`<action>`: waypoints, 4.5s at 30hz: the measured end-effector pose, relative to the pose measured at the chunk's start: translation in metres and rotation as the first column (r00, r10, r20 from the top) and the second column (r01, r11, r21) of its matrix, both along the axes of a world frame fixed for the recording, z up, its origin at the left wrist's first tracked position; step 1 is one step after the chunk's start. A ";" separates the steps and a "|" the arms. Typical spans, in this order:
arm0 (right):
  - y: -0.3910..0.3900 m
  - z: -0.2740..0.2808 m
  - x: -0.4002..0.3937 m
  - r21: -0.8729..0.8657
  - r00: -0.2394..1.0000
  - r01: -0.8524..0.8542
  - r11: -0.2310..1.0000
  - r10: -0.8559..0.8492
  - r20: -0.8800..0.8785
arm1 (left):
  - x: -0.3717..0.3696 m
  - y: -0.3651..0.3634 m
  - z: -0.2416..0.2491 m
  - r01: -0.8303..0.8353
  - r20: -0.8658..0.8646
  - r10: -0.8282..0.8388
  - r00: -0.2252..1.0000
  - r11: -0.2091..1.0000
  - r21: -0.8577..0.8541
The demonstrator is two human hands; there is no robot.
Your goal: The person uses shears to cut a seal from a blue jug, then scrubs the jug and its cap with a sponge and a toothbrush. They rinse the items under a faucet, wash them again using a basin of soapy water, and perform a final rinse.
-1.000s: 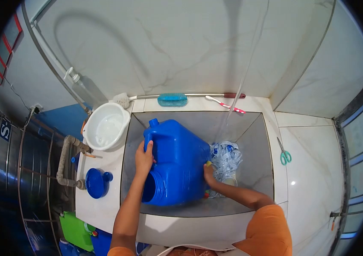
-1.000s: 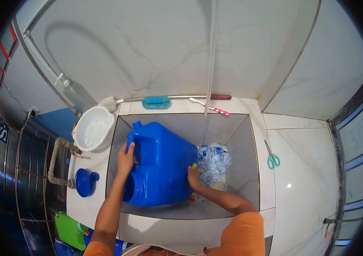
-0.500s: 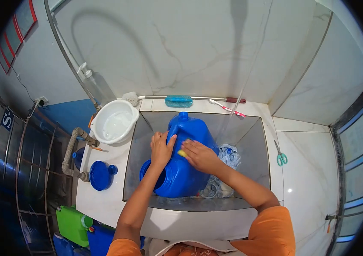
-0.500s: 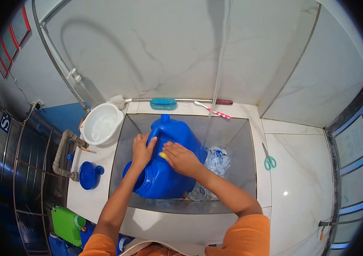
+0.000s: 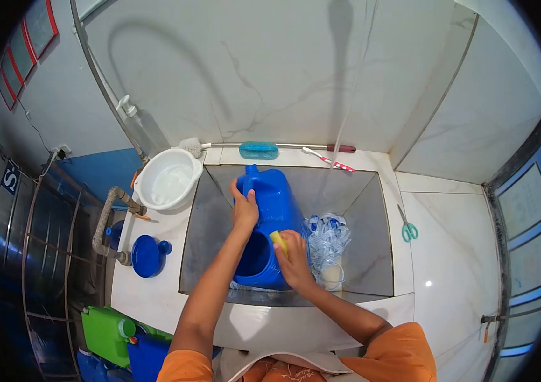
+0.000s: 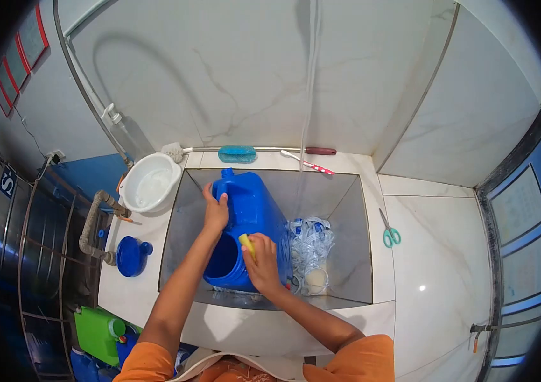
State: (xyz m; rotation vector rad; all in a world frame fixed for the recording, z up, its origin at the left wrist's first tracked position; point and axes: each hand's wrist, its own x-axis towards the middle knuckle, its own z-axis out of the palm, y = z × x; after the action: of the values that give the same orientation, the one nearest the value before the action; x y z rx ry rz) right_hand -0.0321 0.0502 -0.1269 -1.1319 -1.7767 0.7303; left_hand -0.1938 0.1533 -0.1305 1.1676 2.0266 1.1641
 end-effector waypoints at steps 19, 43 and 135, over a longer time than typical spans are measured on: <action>0.195 0.051 0.151 -0.725 0.933 -0.340 0.600 0.310 -0.181 | 0.049 -0.013 0.072 0.632 -0.596 -0.682 0.424 0.694 -0.344; 0.141 -0.022 0.103 0.240 0.871 0.490 0.838 -0.482 -0.094 | 0.093 -0.022 0.046 0.530 -0.371 -0.531 0.762 0.840 -0.114; 0.050 -0.011 0.046 -0.269 0.489 -0.063 0.961 0.265 0.831 | 0.029 -0.307 0.170 0.851 -0.622 -0.764 0.168 0.431 -0.300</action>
State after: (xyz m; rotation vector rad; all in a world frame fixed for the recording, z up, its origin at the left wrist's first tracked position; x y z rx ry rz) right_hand 0.0137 0.1006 -0.1378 -1.6670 -2.7475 0.4577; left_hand -0.1644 -0.1533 0.0392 2.6173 1.2009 0.2170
